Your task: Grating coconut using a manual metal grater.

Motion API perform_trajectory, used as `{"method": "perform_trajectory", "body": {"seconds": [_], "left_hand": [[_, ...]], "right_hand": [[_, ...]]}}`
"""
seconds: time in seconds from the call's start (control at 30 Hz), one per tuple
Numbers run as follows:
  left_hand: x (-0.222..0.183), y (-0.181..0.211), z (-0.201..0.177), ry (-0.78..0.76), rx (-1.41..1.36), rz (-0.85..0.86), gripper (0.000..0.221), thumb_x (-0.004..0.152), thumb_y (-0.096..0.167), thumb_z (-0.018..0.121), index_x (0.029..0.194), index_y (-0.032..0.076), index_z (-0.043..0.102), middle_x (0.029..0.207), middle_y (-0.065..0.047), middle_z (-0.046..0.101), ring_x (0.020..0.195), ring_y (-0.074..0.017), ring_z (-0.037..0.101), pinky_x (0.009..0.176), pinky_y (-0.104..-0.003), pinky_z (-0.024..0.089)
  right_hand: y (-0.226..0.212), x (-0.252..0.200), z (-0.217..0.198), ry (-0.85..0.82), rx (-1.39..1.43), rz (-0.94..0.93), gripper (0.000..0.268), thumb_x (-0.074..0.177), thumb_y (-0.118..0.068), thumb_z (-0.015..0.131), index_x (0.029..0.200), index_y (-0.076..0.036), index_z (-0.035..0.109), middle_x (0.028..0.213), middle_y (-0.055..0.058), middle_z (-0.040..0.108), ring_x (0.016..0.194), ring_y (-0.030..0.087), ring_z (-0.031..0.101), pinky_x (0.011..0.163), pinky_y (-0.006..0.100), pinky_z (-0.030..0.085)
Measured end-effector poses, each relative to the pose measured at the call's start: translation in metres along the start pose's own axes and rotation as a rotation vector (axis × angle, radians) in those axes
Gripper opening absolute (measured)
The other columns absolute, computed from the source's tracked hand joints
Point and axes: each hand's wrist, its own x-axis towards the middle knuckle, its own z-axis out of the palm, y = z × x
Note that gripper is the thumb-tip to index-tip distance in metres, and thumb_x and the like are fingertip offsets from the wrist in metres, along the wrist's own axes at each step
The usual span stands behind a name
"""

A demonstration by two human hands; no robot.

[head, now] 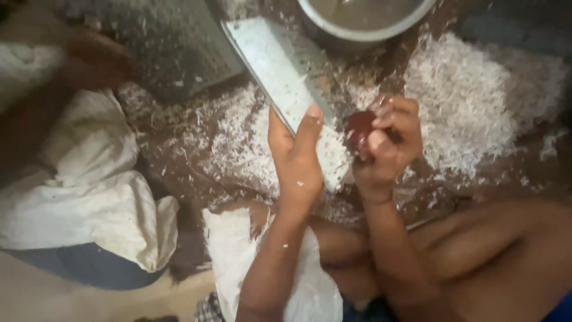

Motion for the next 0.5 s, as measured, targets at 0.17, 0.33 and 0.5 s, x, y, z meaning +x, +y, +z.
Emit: {"method": "perform_trajectory", "body": {"seconds": [0.17,0.33,0.5], "left_hand": [[0.004,0.009,0.013,-0.043,0.032,0.107,0.038,0.103,0.007,0.06,0.138,-0.003,0.05,0.116,-0.006,0.06,0.101,-0.0119,0.055,0.093,-0.029,0.048],[-0.001,0.004,0.012,-0.018,0.065,0.055,0.037,0.102,0.008,0.06,0.136,-0.004,0.05,0.114,-0.007,0.061,0.1,-0.014,0.058,0.09,-0.03,0.05],[0.006,0.01,0.012,0.002,0.005,0.047,0.038,0.102,0.007,0.062,0.137,-0.006,0.051,0.115,-0.009,0.062,0.098,-0.0143,0.055,0.088,-0.031,0.048]], "right_hand": [[0.073,0.004,-0.039,0.052,-0.073,0.187,0.002,0.094,-0.002,0.052,0.094,-0.002,0.054,0.095,0.004,0.052,0.076,0.01,0.044,0.065,0.023,0.037],[0.076,-0.002,-0.044,0.056,-0.078,0.21,0.005,0.092,0.001,0.051,0.094,-0.002,0.055,0.093,0.004,0.052,0.076,0.01,0.043,0.065,0.025,0.038],[0.049,0.014,-0.024,0.059,-0.011,0.225,0.003,0.092,0.001,0.052,0.093,-0.002,0.054,0.09,0.005,0.05,0.074,0.011,0.042,0.066,0.026,0.037]]}}
